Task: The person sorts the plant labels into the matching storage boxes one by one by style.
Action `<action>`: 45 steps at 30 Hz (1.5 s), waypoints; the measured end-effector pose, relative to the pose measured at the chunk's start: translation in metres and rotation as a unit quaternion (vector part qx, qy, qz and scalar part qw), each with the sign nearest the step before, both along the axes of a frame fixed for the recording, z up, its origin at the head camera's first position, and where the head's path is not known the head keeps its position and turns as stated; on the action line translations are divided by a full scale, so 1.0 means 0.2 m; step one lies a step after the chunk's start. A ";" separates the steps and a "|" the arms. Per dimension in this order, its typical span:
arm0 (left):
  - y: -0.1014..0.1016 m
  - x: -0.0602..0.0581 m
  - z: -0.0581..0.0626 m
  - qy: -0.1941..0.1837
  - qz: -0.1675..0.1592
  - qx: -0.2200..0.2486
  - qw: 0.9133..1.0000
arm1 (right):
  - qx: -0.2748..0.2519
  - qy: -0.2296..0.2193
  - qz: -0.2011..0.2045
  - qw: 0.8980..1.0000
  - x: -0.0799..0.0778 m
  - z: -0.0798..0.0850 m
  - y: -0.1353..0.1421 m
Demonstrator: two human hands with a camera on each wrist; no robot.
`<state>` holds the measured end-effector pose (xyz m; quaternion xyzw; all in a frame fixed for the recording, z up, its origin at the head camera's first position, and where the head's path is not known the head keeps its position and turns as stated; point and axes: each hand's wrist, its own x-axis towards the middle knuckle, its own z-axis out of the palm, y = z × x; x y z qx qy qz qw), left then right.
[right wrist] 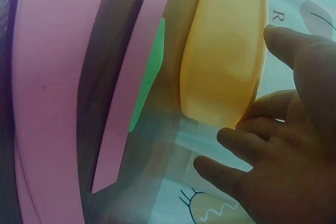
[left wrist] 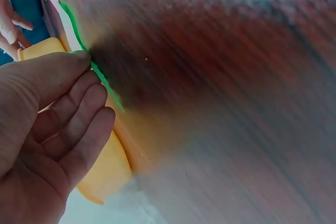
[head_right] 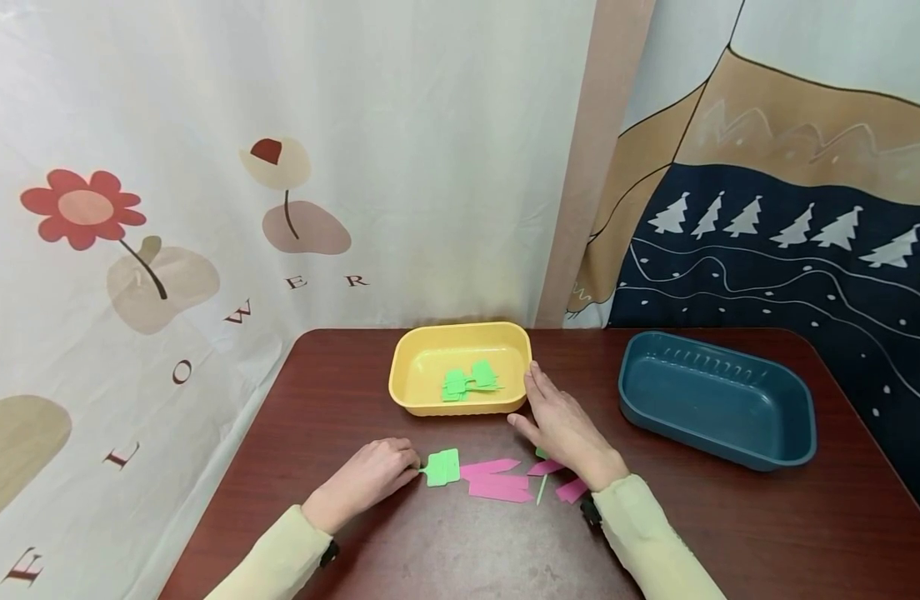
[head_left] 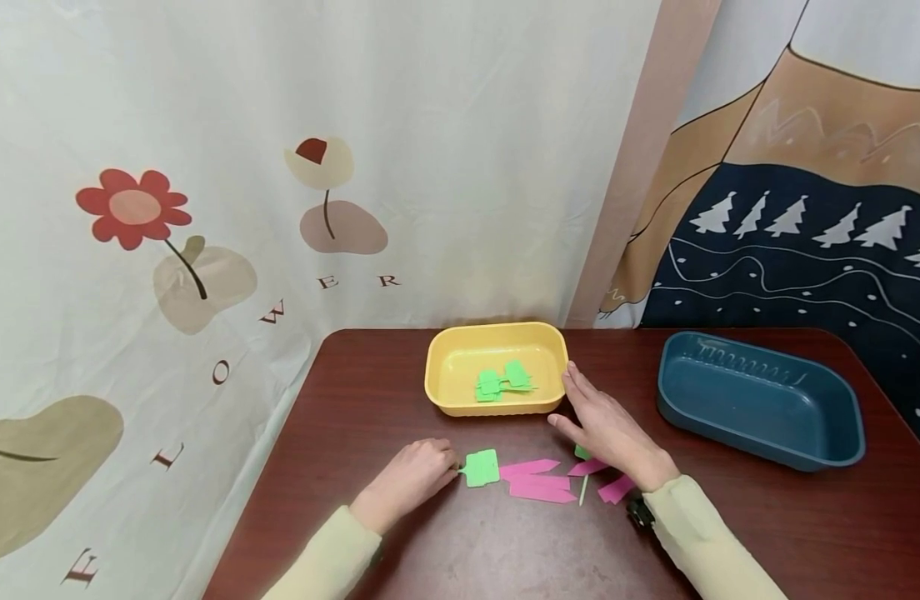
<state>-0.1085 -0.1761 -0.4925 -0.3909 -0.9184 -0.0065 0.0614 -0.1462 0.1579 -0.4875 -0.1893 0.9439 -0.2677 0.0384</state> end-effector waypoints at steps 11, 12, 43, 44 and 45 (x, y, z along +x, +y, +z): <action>0.00 0.00 -0.01 0.034 -0.008 0.030 0.999 | 0.002 -0.008 -0.003 1.000 -0.01 0.01 0.00; 0.00 0.00 -0.01 0.037 -0.010 0.035 0.999 | 0.002 -0.009 -0.003 1.000 -0.01 0.01 0.00; 0.14 -0.30 0.24 0.070 -0.005 0.127 0.989 | 0.008 0.003 -0.002 1.000 0.00 0.00 0.00; 0.16 -0.32 0.25 0.066 -0.001 0.127 0.990 | 0.008 0.004 -0.002 1.000 0.00 0.00 0.00; 0.17 -0.34 0.25 0.061 0.003 0.125 0.990 | 0.007 0.004 -0.002 1.000 0.00 0.00 0.00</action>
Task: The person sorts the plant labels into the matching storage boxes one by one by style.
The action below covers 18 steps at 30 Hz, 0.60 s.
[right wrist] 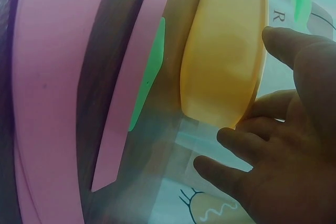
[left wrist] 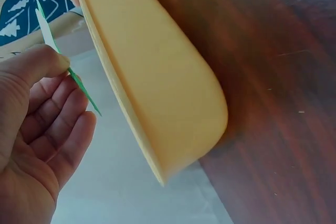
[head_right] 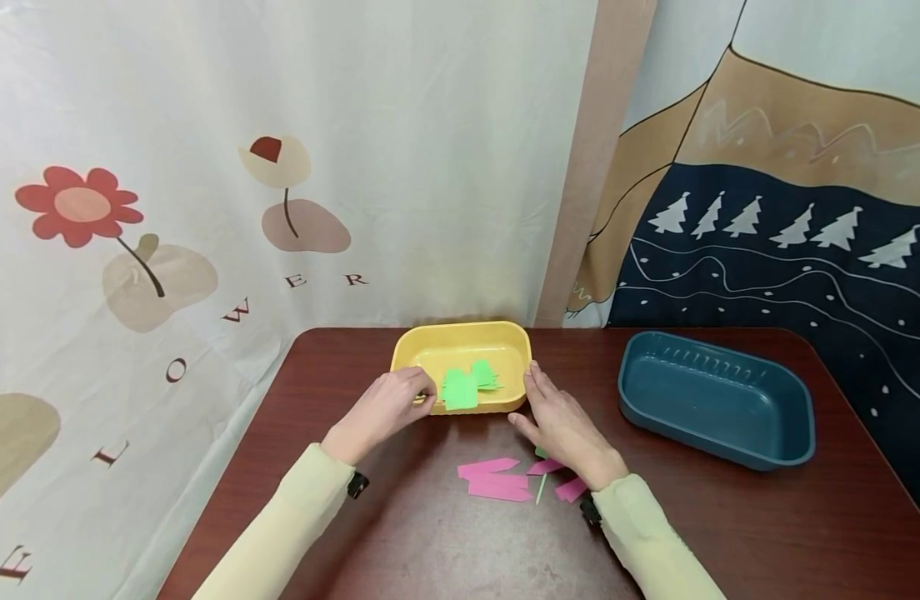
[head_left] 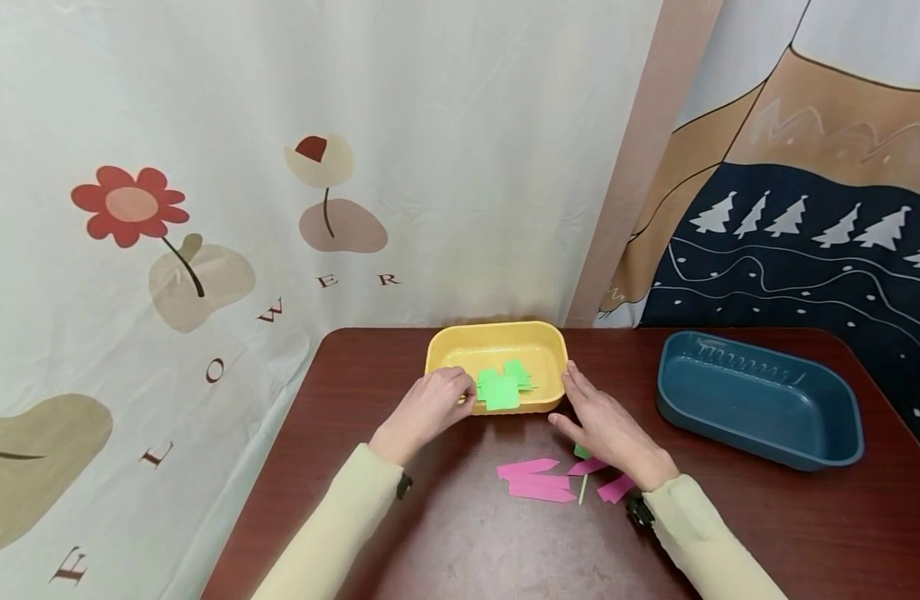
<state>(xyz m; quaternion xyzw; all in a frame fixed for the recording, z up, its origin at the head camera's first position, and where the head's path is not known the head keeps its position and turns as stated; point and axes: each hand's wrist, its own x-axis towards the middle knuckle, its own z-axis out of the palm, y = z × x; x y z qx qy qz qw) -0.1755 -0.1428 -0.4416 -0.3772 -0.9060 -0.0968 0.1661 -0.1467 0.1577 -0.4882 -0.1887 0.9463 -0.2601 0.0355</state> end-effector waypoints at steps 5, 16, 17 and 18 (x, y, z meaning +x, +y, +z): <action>0.05 -0.10 -0.01 -0.027 0.010 -0.017 0.999 | -0.002 -0.001 0.002 1.000 0.00 0.00 0.00; 0.13 -0.27 -0.07 -0.090 0.046 -0.068 0.993 | -0.004 -0.006 0.000 1.000 0.00 0.00 0.00; 0.13 -0.29 -0.08 -0.097 0.047 -0.071 0.992 | -0.003 -0.006 0.000 1.000 0.00 0.00 0.00; 0.13 -0.30 -0.08 -0.106 0.049 -0.073 0.990 | -0.003 -0.006 0.000 1.000 0.00 0.00 0.00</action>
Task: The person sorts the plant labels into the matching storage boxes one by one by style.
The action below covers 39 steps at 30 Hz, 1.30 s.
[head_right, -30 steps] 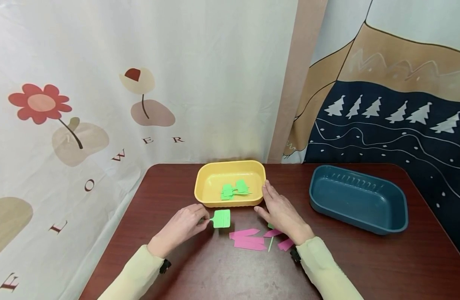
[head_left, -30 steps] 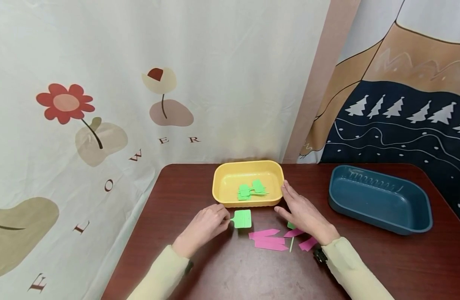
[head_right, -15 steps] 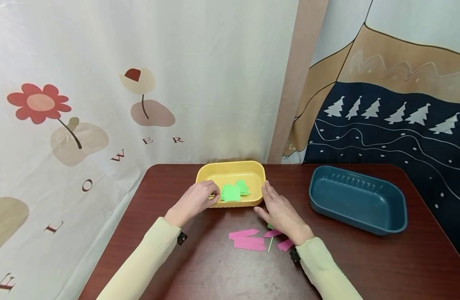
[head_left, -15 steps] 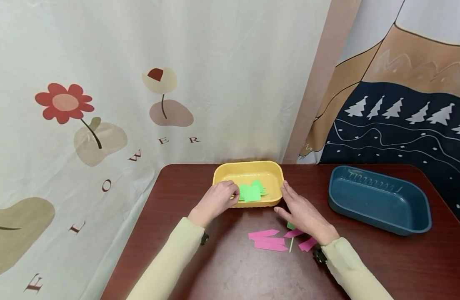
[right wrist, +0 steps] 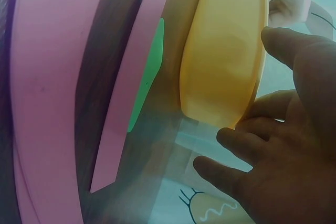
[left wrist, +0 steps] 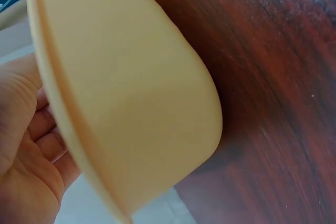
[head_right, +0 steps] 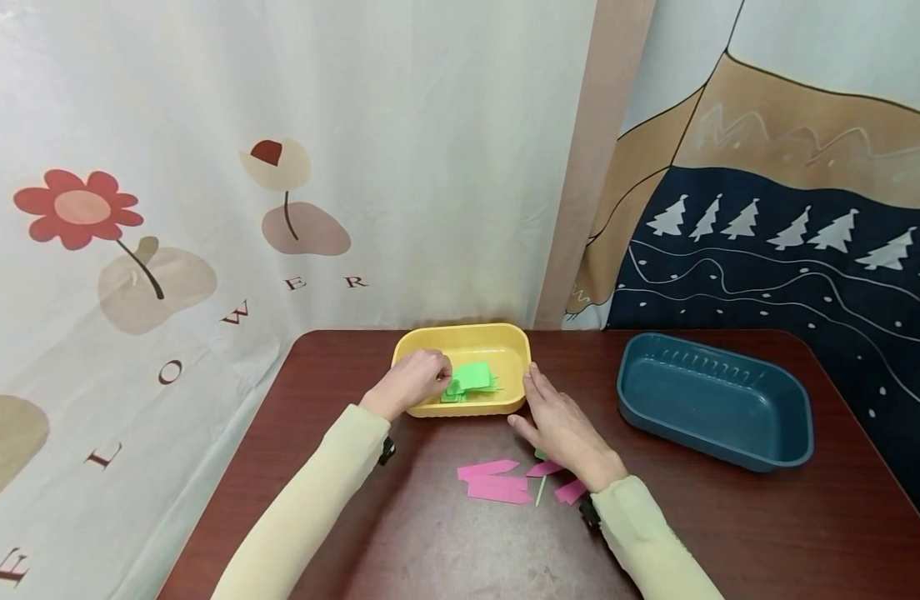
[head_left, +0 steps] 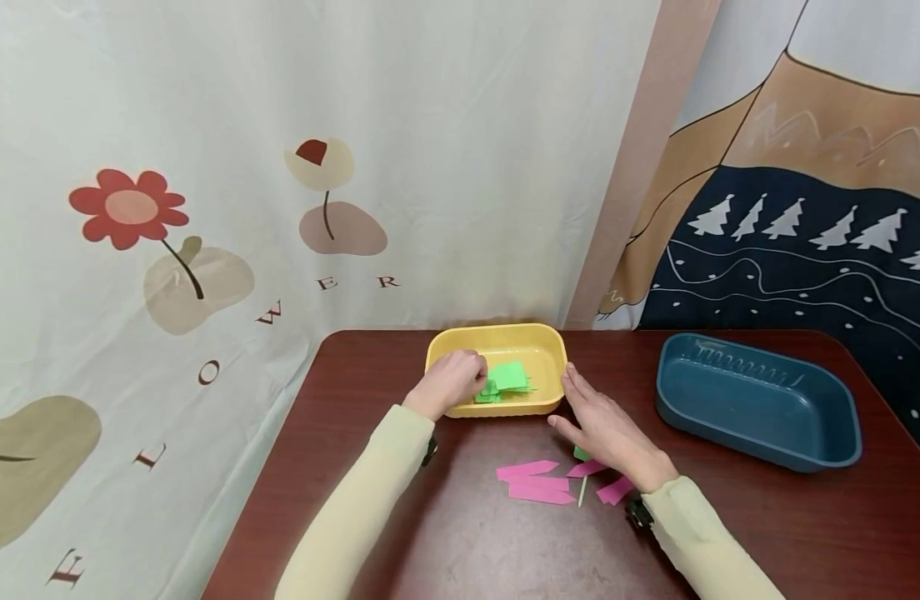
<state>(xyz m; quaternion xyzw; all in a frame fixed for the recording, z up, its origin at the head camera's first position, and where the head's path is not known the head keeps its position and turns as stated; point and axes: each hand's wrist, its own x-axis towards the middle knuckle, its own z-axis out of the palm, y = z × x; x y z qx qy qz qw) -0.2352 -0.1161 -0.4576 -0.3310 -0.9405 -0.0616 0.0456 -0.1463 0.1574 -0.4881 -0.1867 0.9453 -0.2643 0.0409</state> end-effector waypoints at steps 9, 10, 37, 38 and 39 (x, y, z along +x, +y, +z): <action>0.03 -0.06 -0.06 -0.035 0.009 -0.019 0.999 | 0.000 0.001 0.000 1.000 0.00 0.00 0.00; 0.03 -0.06 -0.06 -0.035 0.009 -0.019 0.999 | 0.000 0.003 0.000 1.000 0.00 0.00 0.00; -0.02 0.22 0.05 0.071 -0.035 0.082 0.993 | -0.003 -0.008 -0.015 1.000 0.00 0.07 0.04; -0.02 0.24 0.05 0.073 -0.036 0.085 0.993 | -0.004 -0.005 -0.017 1.000 0.00 0.07 0.05; -0.03 0.26 0.05 0.074 -0.038 0.091 0.992 | -0.006 -0.003 -0.018 1.000 0.00 0.08 0.06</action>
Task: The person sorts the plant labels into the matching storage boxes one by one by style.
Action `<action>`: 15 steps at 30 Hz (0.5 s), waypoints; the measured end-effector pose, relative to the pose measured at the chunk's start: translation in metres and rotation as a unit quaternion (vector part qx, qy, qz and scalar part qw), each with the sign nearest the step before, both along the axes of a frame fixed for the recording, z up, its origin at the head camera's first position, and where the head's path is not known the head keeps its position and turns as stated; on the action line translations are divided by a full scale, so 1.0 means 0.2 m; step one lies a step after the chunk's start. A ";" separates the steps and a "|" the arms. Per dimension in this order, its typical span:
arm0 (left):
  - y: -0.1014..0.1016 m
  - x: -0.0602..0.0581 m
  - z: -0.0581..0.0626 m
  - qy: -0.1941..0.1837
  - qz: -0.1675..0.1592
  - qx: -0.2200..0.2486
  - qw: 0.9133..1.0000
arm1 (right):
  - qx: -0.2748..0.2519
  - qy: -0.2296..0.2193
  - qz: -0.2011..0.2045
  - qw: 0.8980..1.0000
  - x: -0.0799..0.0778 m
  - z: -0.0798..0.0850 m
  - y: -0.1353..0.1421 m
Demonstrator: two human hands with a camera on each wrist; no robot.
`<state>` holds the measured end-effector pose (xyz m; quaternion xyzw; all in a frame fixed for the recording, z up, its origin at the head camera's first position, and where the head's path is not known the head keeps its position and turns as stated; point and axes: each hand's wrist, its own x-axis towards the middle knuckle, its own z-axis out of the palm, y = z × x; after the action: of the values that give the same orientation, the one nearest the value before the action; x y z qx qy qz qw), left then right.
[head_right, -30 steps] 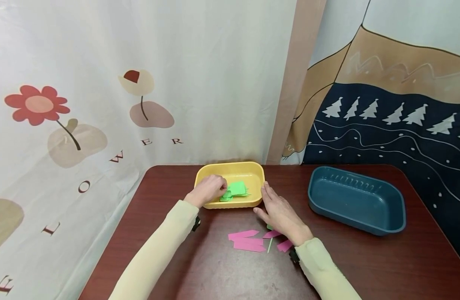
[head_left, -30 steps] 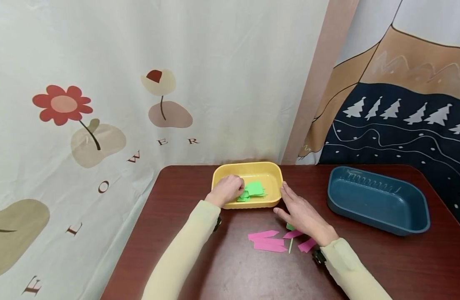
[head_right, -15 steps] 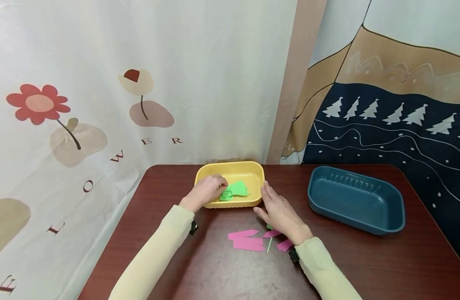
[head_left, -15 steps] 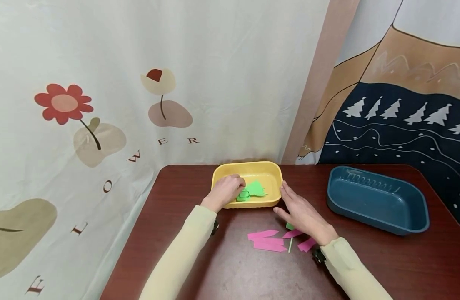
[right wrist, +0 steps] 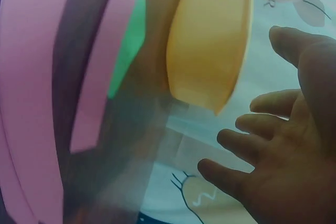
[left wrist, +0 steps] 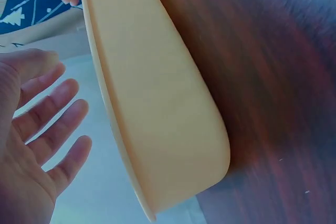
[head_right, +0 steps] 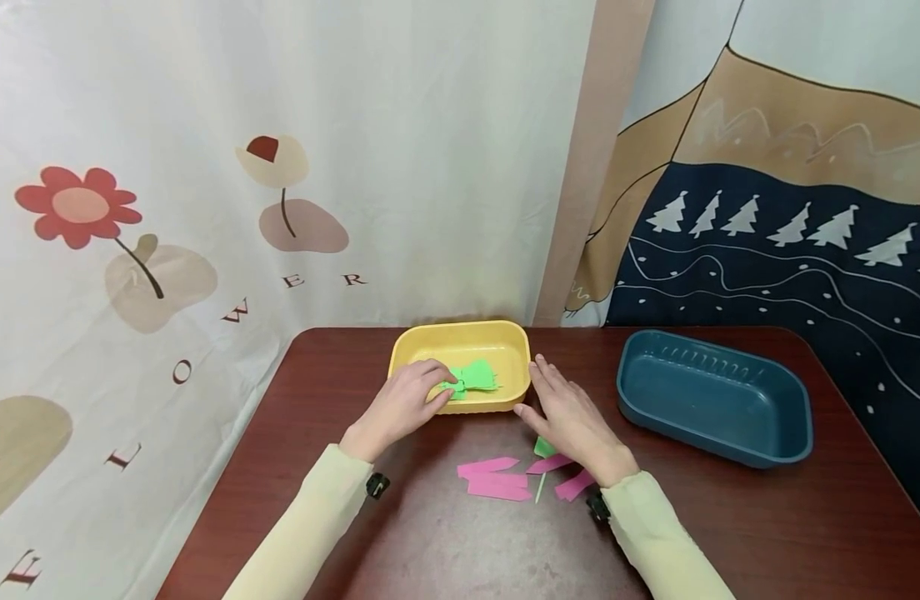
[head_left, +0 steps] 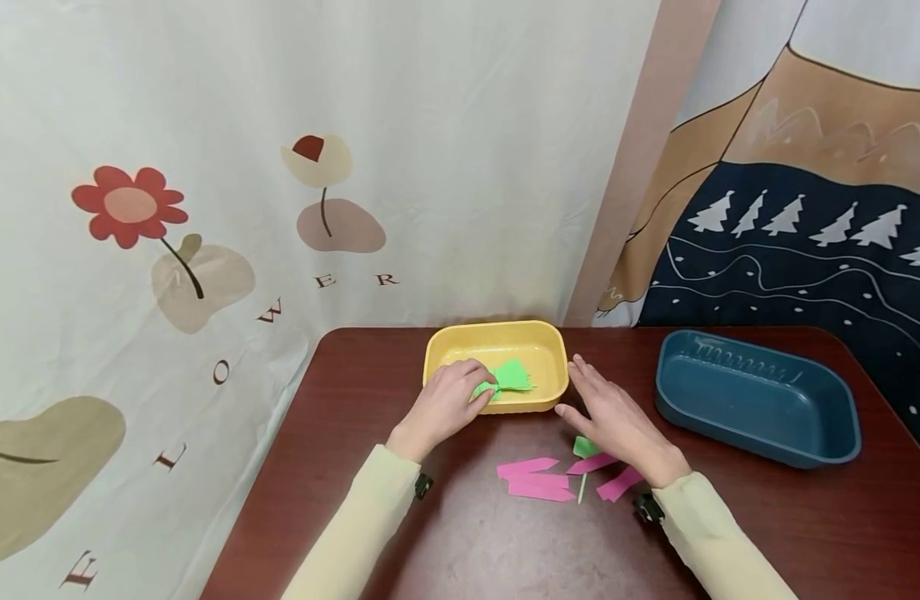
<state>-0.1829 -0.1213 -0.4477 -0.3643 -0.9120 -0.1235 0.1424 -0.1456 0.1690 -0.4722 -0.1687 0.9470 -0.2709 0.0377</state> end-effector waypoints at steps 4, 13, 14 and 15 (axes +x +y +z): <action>-0.01 0.07 -0.01 0.008 -0.013 0.018 1.000 | 0.003 0.013 -0.001 1.000 0.02 0.02 0.04; 0.01 0.18 -0.05 0.018 -0.036 0.015 0.999 | 0.029 0.051 -0.051 0.997 0.11 0.07 0.15; 0.01 0.19 -0.05 0.019 -0.037 0.013 0.999 | 0.027 0.055 -0.060 0.996 0.13 0.08 0.17; 0.01 0.20 -0.05 0.020 -0.039 0.012 0.999 | 0.025 0.063 -0.069 0.995 0.14 0.08 0.18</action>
<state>-0.1436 -0.1183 -0.4577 -0.4002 -0.8925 -0.1324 0.1603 -0.1172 0.2059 -0.4555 -0.1186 0.9634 -0.2376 -0.0360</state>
